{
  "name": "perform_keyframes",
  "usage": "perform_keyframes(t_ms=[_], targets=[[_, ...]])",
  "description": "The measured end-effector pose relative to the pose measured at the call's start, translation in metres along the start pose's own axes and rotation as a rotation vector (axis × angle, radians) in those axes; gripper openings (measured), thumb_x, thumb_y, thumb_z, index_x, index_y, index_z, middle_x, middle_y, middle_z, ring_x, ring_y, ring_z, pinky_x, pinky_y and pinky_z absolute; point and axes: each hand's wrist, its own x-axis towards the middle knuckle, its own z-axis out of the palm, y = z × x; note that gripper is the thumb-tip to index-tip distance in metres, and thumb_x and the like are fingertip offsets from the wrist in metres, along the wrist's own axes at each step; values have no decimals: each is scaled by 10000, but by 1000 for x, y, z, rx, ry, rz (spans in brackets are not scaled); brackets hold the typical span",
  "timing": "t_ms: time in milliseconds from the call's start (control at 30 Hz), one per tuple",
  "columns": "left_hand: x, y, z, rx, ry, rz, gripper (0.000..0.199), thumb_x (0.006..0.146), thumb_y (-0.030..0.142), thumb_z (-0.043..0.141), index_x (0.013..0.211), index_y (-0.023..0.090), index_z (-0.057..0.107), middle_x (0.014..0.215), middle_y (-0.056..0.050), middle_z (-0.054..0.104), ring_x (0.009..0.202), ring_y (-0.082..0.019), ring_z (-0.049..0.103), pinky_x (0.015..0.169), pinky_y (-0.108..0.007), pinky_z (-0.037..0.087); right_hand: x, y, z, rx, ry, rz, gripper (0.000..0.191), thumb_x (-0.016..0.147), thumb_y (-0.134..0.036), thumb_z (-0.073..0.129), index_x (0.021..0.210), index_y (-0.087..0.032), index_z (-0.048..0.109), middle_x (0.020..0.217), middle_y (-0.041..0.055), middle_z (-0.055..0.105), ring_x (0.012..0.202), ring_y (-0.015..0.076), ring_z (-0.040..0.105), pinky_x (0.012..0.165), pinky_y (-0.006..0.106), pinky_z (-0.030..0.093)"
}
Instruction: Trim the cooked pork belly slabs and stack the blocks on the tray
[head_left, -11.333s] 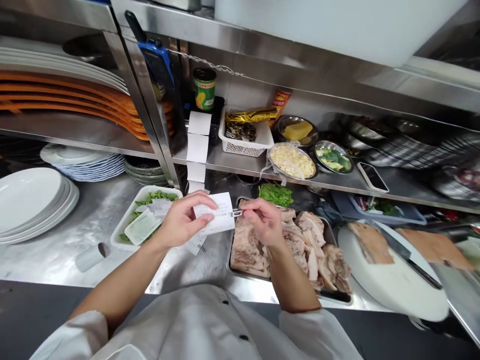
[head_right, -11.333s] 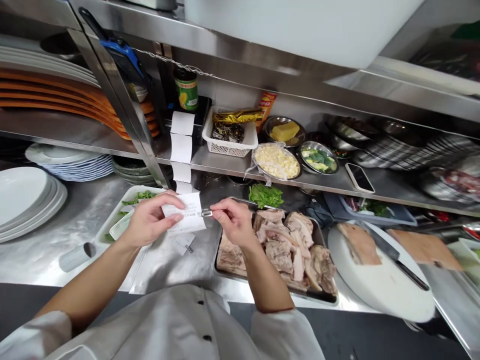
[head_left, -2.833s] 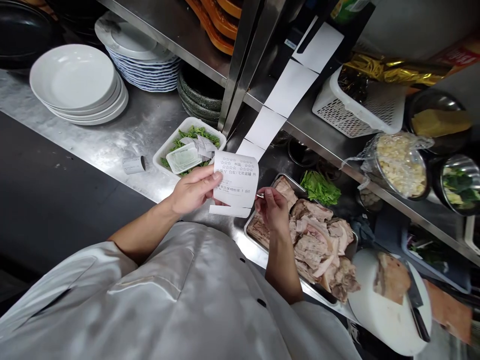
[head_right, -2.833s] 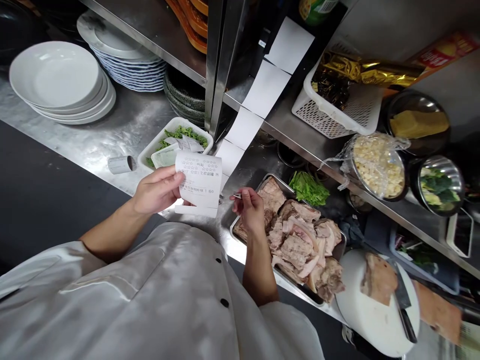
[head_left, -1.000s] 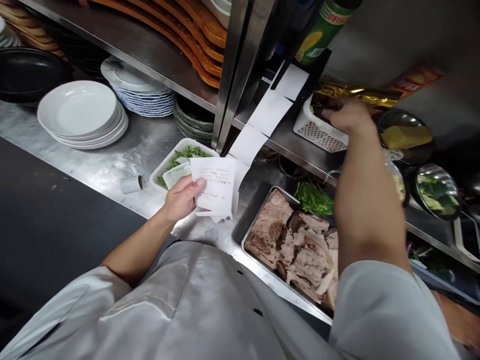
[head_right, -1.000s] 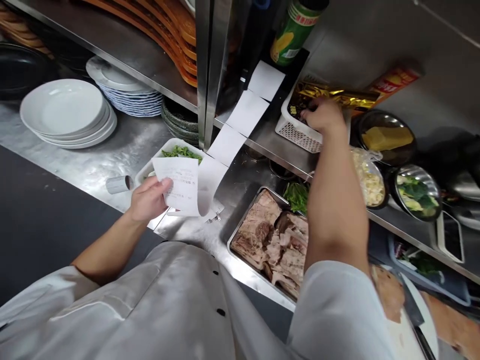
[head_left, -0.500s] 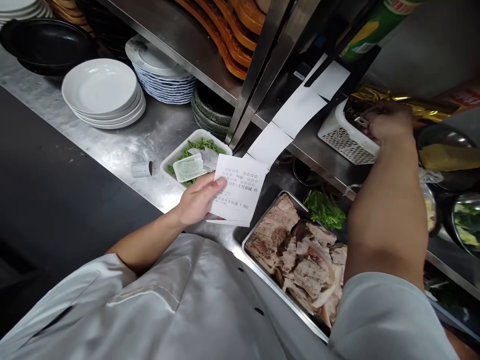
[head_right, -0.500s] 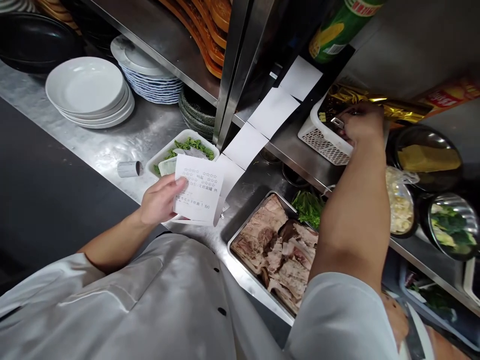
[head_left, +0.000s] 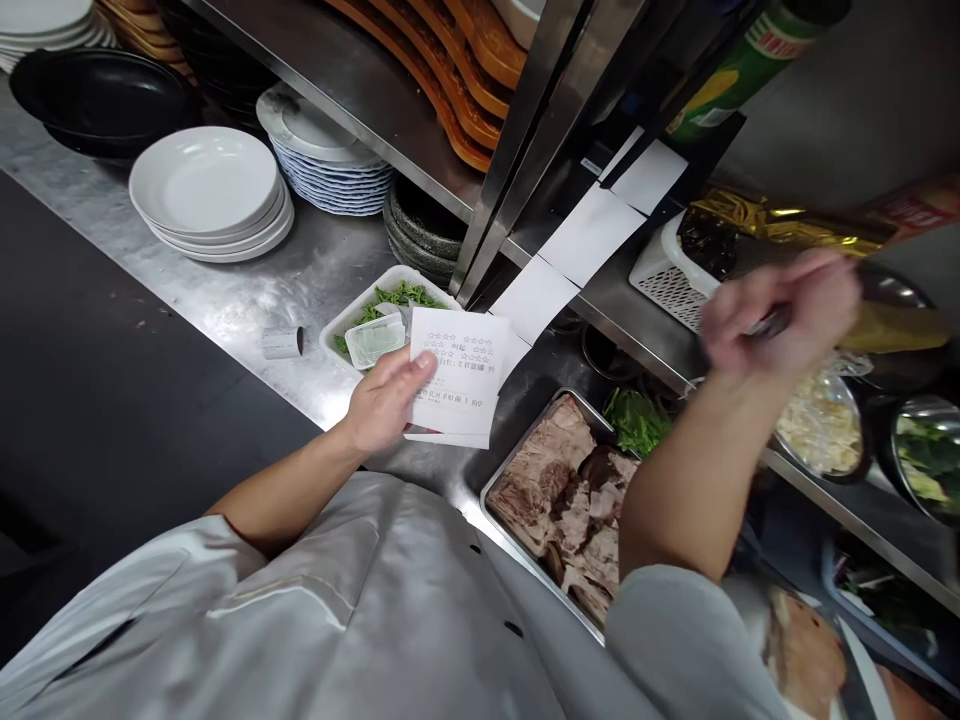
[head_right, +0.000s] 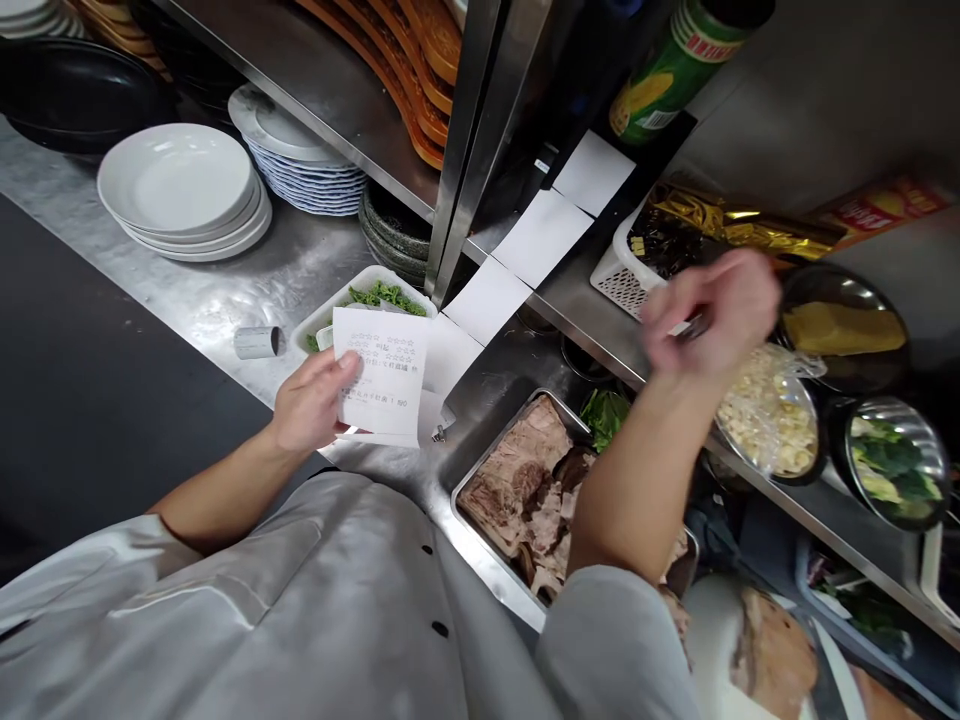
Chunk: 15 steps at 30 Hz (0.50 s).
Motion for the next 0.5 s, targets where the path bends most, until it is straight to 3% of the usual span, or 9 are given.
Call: perform_keyframes(t_ms=[67, 100, 133, 200, 233, 300, 367, 467, 500], targets=[[1, -6, 4, -22, 104, 26, 540, 837, 708, 739, 1004, 197, 782, 864, -57, 798, 708, -237, 742, 540, -314, 586, -65, -3, 53, -62, -372, 158, 357, 773, -537, 860, 1003, -302, 721, 544, -56, 616, 387, 157, 514, 368, 266, 375], [3, -10, 5, -33, 153, 47, 540, 833, 709, 742, 1006, 199, 775, 896, -58, 801, 761, -247, 753, 584, -321, 601, -97, -2, 79, -112, -603, 256, 448, 753, -460, 894, 1145, -318, 731, 594, -67, 645, 438, 158, 564, 417, 266, 430], [6, -14, 4, -39, 195, 69, 532, 833, 703, 745, 1007, 201, 767, 931, -58, 803, 820, -253, 760, 640, -328, 613, -124, 0, 102, -164, -718, 271, 473, 742, -413, 909, 1173, -314, 739, 582, -80, 619, 458, 143, 549, 464, 263, 443], [17, -22, -8, -34, 267, 115, 517, 825, 686, 760, 1010, 203, 746, 972, -59, 797, 909, -254, 756, 742, -336, 614, -165, 6, 135, -278, -660, 190, 124, 870, -381, 788, 903, -262, 780, 594, -42, 612, 515, 133, 537, 530, 266, 448], [25, -25, -23, -16, 316, 140, 511, 821, 679, 765, 1006, 203, 733, 965, -58, 789, 924, -248, 749, 768, -335, 603, -176, 10, 144, -322, -565, 142, 182, 913, -376, 734, 793, -243, 763, 594, -25, 608, 534, 135, 532, 556, 273, 453], [44, -31, -73, 63, 471, 192, 478, 826, 649, 765, 963, 196, 699, 892, -47, 757, 886, -225, 723, 764, -320, 568, -184, 15, 149, -377, -348, 109, 283, 943, -390, 692, 716, -230, 746, 594, -7, 612, 547, 147, 542, 573, 284, 463], [62, -36, -144, 213, 724, 225, 371, 896, 542, 721, 847, 184, 634, 754, -13, 673, 774, -178, 656, 710, -282, 508, -180, 17, 139, -390, -174, 167, 257, 910, -437, 737, 766, -227, 771, 569, -18, 603, 510, 152, 539, 524, 282, 443], [77, -46, -252, 519, 991, 48, 156, 883, 188, 668, 781, 173, 551, 685, 32, 531, 709, -136, 520, 714, -277, 425, -167, 13, 119, -352, -52, 274, 317, 875, -505, 766, 757, -211, 765, 495, -37, 556, 429, 148, 500, 443, 269, 385], [78, -50, -280, 619, 983, -49, 151, 849, 124, 655, 785, 177, 530, 694, 35, 507, 737, -147, 510, 746, -297, 419, -164, 10, 114, -336, -35, 289, 344, 875, -520, 763, 731, -207, 752, 478, -37, 548, 413, 145, 488, 432, 268, 374]])
